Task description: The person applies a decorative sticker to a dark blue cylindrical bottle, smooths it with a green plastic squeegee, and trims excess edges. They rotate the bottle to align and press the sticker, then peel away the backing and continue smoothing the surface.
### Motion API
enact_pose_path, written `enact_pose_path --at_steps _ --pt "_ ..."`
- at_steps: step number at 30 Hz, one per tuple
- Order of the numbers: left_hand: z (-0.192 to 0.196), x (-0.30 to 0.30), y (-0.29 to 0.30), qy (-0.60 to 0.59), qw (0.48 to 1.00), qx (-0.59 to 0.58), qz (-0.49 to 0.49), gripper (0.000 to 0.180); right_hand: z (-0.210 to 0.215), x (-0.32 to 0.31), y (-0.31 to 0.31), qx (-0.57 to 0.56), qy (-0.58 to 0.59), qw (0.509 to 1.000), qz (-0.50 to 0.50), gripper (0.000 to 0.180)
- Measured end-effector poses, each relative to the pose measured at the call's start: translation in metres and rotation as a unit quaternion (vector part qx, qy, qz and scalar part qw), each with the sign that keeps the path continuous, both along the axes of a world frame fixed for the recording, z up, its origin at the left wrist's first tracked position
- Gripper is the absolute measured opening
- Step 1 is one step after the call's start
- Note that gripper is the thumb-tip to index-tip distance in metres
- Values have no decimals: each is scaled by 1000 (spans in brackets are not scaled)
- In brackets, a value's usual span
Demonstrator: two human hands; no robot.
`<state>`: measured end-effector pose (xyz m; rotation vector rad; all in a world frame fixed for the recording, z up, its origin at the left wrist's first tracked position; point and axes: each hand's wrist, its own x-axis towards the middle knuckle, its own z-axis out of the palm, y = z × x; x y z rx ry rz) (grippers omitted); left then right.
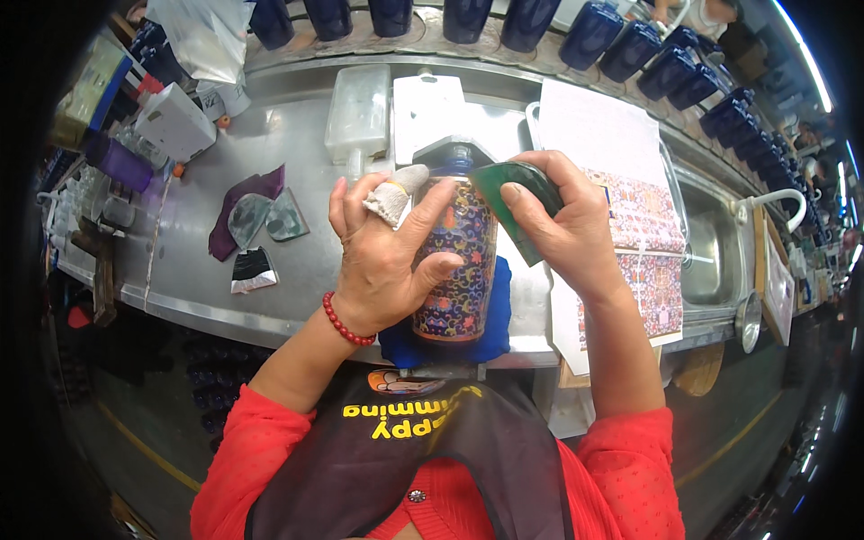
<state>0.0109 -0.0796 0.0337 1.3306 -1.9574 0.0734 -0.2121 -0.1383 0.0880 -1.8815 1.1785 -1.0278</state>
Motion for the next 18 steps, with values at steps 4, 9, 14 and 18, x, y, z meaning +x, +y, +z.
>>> enact_pose_path --at_steps 4,9,14,18 --pt "1 3 0 -5 1000 -8 0 72 2 -2 4 -7 16 1000 -2 22" --pt "-1 5 4 -27 999 -7 -19 77 -5 0 0 -71 37 997 3 20" --pt "-11 11 9 26 1000 10 -7 82 8 12 8 -361 263 888 110 31" --pt "-21 16 13 75 997 25 -22 84 45 26 15 -261 233 883 314 17"
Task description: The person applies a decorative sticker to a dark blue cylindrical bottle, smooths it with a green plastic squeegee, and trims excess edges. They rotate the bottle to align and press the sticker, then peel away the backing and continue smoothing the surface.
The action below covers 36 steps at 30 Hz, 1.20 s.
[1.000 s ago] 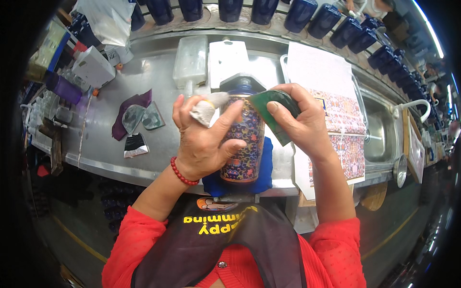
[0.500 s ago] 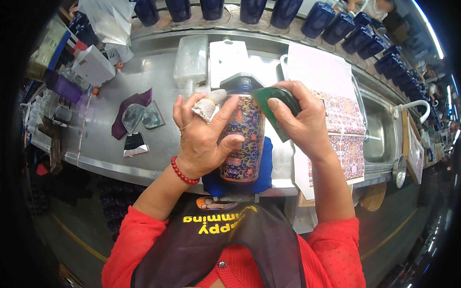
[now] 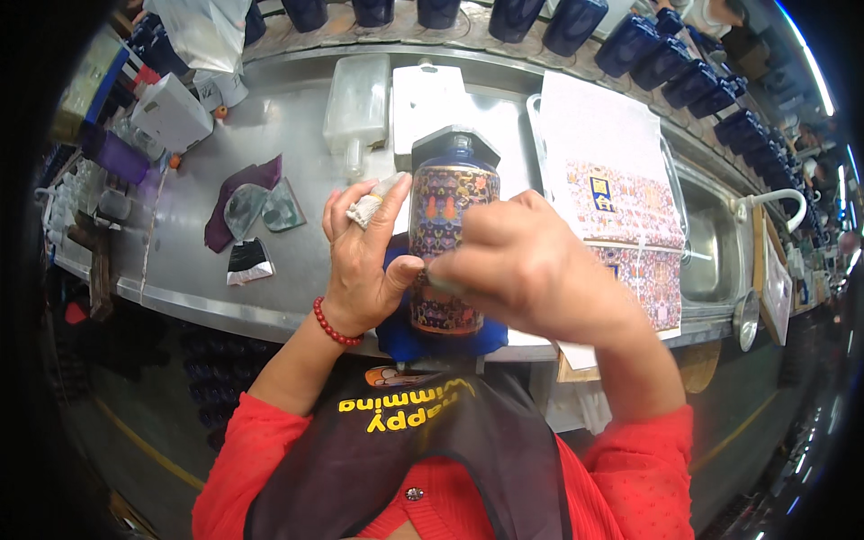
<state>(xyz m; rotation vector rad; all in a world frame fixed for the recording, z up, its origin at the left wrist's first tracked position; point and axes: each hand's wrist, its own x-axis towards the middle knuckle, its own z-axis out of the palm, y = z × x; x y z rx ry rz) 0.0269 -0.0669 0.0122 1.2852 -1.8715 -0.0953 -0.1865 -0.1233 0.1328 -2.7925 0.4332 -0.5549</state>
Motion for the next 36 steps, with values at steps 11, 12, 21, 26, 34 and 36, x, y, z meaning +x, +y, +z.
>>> enact_pose_path --at_steps 11,12,21,26,34,36 --pt "-8 0 -4 159 985 25 -62 90 0 11 7 117 3 993 10 25" --pt "-8 -3 -5 141 987 14 -72 89 0 12 -4 146 -51 987 -33 25" --pt "-18 -12 12 207 975 28 -74 89 -17 3 36 121 -85 989 -19 31" --pt "-25 -12 37 111 990 11 -82 91 -40 -21 49 -17 -43 998 -32 40" --pt "-33 -12 88 -55 994 -64 -63 51 -81 -60 77 41 -166 960 -222 44" --pt "-30 -7 94 -40 993 -88 -62 41 -88 -60 85 0 -105 981 -163 45"
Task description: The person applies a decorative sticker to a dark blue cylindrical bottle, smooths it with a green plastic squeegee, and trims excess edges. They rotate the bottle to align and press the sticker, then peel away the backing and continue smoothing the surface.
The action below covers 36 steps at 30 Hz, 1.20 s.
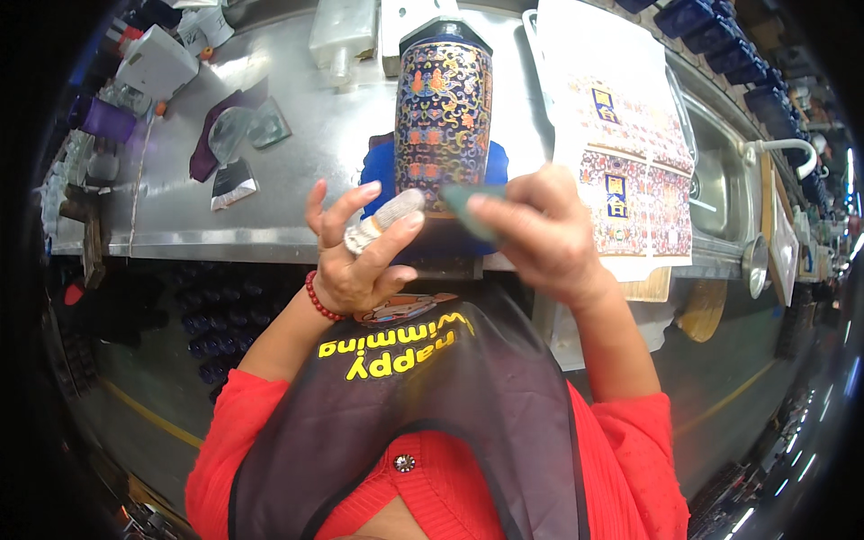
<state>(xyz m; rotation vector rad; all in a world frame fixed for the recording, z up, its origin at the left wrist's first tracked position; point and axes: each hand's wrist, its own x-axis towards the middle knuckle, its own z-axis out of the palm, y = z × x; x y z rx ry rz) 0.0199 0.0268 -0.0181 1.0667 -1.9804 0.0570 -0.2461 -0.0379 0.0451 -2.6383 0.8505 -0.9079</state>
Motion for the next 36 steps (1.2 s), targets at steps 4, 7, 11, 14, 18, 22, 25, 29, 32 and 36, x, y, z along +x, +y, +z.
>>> enact_pose_path --at_steps 4,7,11,14,18,22,25,29,32,36 --pt "10 3 -5 13 999 21 22 54 5 -1 11 68 -24 990 120 41" --pt "18 -13 -20 17 996 81 33 82 3 1 4 91 -100 990 -47 43" --pt "26 -23 -35 -18 994 96 43 98 -4 0 -2 23 -56 994 89 46" --pt "21 -22 -39 -16 996 84 24 102 -2 -7 -2 77 -76 992 68 46" --pt "6 -17 -40 39 994 103 -8 106 0 -11 -3 67 -82 993 56 45" --pt "1 -10 -36 23 988 153 -6 109 2 -12 13 340 -202 915 -82 29" --pt "5 -13 -34 11 991 129 13 109 -3 7 24 342 -341 862 -153 27" --pt "13 -18 -35 -35 996 87 12 106 -14 47 32 336 -399 842 -133 32" --pt "14 -21 -37 -47 995 85 17 101 -19 59 29 203 -258 925 -191 31" --pt "11 -21 -37 -40 996 82 17 98 -30 51 33 192 -288 917 -198 29"
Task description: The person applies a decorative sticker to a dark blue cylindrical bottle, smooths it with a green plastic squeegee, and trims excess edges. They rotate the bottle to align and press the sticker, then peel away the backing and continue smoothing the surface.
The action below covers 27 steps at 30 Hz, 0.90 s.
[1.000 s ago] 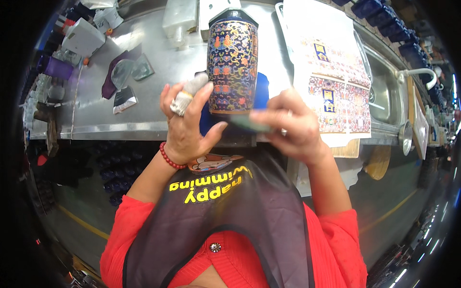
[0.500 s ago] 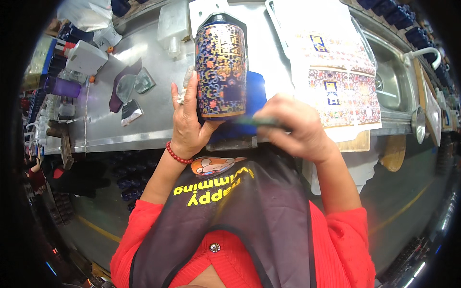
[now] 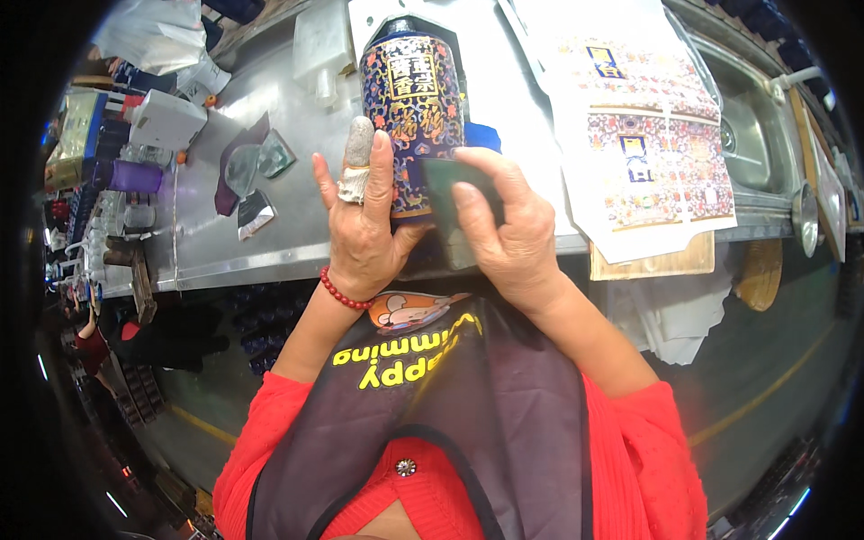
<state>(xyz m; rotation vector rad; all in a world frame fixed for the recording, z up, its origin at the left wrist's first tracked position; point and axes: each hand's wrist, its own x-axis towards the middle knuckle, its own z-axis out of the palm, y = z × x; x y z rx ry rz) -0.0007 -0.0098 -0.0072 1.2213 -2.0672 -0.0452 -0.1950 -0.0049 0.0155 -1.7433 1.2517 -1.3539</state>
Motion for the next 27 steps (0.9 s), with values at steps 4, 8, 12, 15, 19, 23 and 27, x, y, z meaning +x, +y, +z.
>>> enact_pose_path --at_steps 4,8,12,15,19,23,27 --pt "-5 0 -1 27 1000 5 -13 98 -9 -14 9 112 -89 990 -9 29" --pt "-8 4 1 66 997 21 -30 91 3 -32 6 224 -324 919 33 37" --pt "-12 10 9 19 998 -54 -29 63 22 -38 -5 -18 72 997 13 35" --pt "-13 16 17 -20 996 -86 -34 45 27 -30 -6 -179 285 936 101 52" --pt "-15 19 22 -24 994 -102 -23 35 22 -21 2 -187 353 908 123 50" --pt "-11 26 19 -22 991 -118 -55 36 18 -33 7 -192 369 901 120 50" --pt "3 26 17 15 995 -69 -69 43 12 -38 4 -206 326 918 89 50"
